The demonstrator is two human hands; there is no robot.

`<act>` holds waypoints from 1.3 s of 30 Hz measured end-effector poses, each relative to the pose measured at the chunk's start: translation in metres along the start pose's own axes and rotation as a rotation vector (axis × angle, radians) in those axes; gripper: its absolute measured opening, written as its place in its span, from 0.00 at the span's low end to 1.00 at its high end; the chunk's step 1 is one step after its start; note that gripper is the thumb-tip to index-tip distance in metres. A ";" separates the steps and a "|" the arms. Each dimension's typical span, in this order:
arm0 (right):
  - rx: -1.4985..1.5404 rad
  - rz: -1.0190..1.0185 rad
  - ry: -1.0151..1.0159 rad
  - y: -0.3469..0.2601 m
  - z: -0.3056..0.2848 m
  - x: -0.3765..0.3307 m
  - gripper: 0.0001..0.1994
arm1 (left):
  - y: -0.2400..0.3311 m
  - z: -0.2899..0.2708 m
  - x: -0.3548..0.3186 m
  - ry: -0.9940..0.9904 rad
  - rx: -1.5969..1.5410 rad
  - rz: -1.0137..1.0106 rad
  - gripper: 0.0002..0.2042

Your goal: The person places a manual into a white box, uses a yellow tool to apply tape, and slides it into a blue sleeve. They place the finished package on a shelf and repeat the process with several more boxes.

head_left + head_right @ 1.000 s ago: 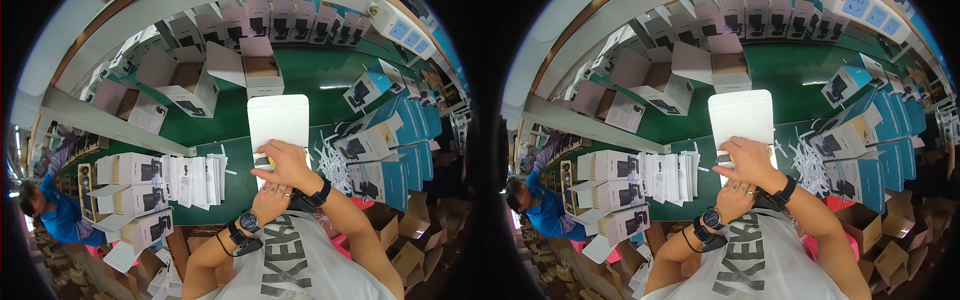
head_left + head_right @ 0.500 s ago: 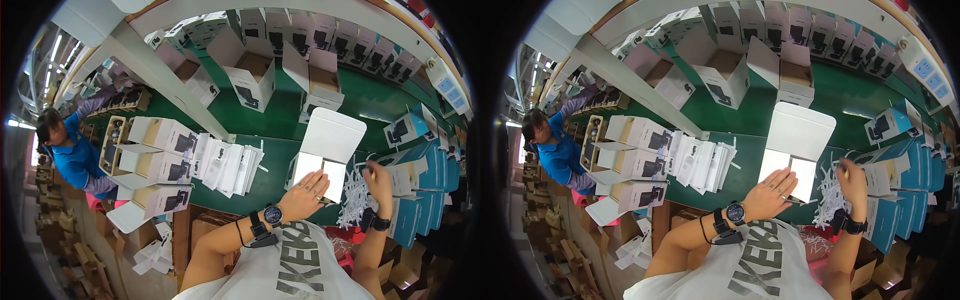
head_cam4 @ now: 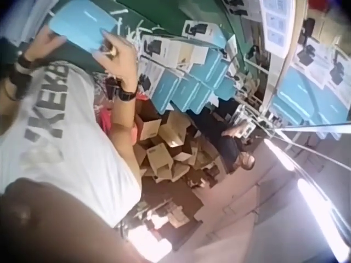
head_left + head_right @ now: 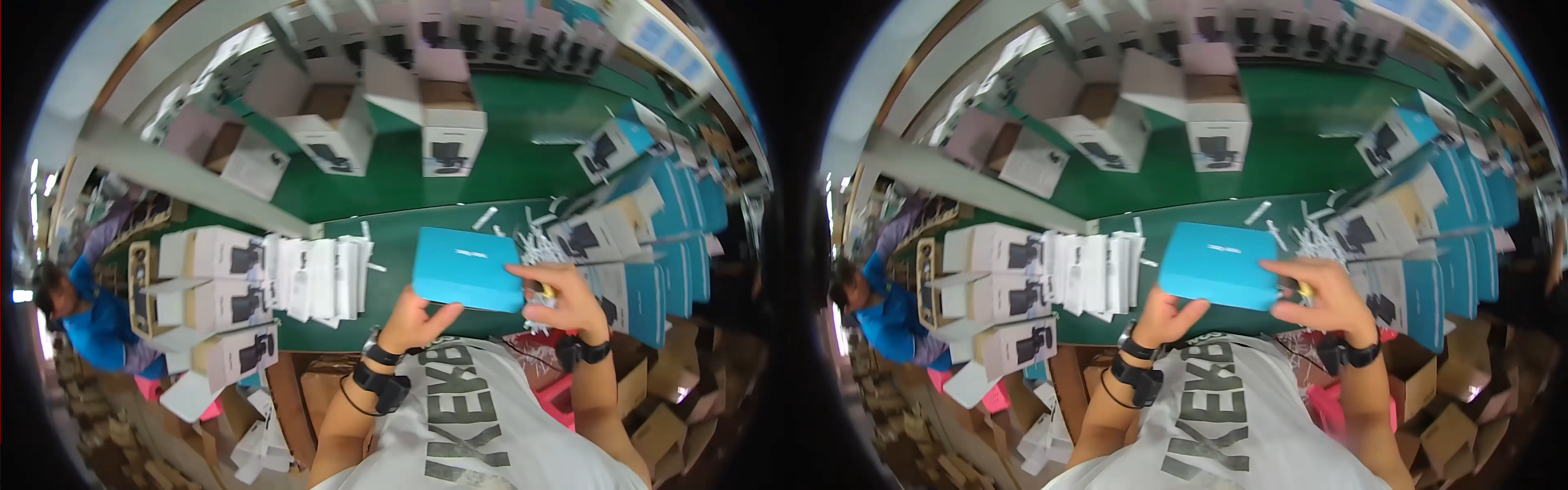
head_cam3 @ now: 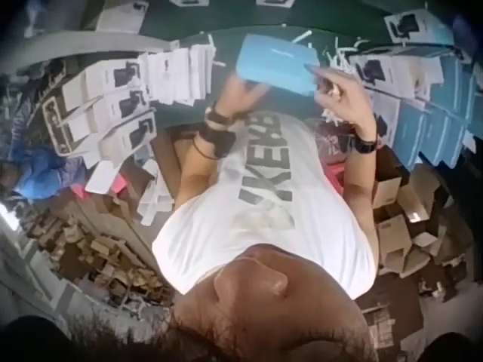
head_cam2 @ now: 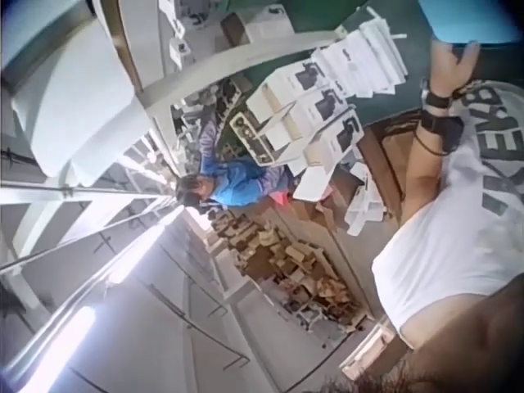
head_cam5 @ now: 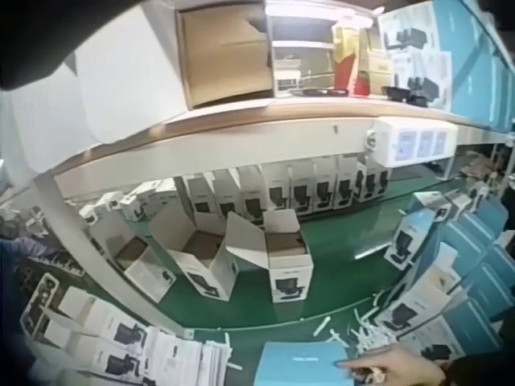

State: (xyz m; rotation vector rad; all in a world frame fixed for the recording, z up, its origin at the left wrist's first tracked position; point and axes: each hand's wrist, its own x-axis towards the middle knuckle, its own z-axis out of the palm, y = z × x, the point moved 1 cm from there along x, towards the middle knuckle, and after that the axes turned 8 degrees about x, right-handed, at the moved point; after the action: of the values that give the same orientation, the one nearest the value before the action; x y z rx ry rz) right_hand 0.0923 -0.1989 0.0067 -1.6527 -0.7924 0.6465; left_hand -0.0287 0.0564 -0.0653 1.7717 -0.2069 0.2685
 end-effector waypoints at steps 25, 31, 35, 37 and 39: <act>-0.195 -0.056 0.451 0.017 0.053 -0.026 0.25 | 0.028 0.005 0.009 0.223 -0.177 -0.292 0.23; -0.417 -0.374 0.646 0.080 0.064 -0.029 0.23 | -0.012 0.001 -0.004 0.070 0.491 -0.003 0.26; -0.389 -0.310 0.714 0.084 0.074 -0.033 0.22 | -0.035 -0.003 -0.013 0.089 0.490 -0.006 0.25; -0.419 -0.300 0.704 0.091 0.077 -0.037 0.23 | -0.045 -0.007 -0.015 0.073 0.593 0.121 0.27; -0.478 -0.291 0.677 0.097 0.079 -0.039 0.24 | -0.046 -0.010 -0.013 0.067 0.646 0.184 0.28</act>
State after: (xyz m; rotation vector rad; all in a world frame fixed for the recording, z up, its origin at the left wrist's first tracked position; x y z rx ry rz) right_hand 0.0238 -0.1949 -0.1042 -1.9587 -0.6840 -0.3361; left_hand -0.0285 0.0756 -0.1103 2.3808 -0.2534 0.5737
